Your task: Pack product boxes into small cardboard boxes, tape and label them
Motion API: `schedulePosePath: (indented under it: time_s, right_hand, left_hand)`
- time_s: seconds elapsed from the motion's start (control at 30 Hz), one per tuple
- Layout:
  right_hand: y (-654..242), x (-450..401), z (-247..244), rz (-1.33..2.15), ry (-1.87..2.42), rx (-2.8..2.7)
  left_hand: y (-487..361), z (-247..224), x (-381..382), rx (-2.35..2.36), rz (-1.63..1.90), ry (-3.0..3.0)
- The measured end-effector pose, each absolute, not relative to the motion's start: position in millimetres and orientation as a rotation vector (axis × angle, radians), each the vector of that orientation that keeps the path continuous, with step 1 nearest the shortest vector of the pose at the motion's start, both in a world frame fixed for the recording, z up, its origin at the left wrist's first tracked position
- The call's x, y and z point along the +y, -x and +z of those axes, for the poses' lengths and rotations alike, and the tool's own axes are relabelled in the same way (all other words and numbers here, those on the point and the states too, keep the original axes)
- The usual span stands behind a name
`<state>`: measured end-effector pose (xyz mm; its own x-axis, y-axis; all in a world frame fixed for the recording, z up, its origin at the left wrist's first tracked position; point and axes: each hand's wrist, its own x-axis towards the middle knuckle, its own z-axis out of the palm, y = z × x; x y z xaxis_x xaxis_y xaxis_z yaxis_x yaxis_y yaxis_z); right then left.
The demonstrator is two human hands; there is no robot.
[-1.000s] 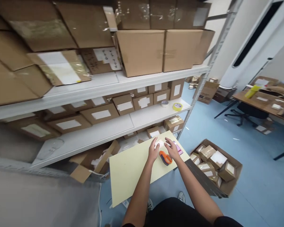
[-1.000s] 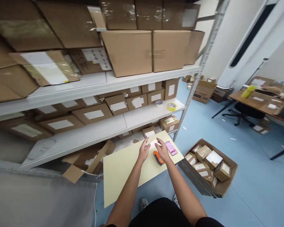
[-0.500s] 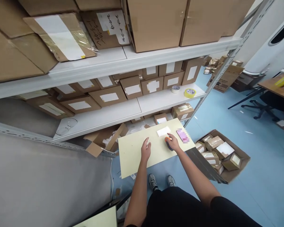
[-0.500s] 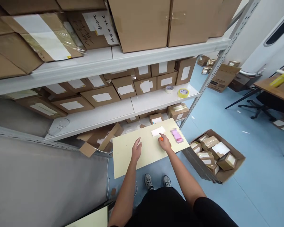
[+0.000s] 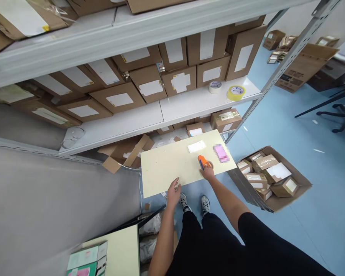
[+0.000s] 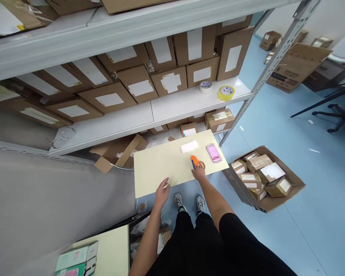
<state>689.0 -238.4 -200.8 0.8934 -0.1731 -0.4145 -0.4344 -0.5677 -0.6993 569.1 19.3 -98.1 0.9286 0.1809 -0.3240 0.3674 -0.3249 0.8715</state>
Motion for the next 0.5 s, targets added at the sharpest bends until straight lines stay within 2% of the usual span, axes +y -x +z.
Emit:
schedulePosePath:
  time_s: [0.1,0.23,0.5]
  right_hand:
    - [-684,-239,-211,0.264,2.094,0.489]
    - [-687,-241,-209,0.292,2.017,0.557]
    - [-702,-236,-146,0.236,1.884,0.324]
  left_hand:
    - [-566,-100,20,0.419,-0.210,-1.912]
    - [-580,-96,15,0.402,-0.219,-1.885]
    - [-622,-75,14,0.332,-0.193,-1.805]
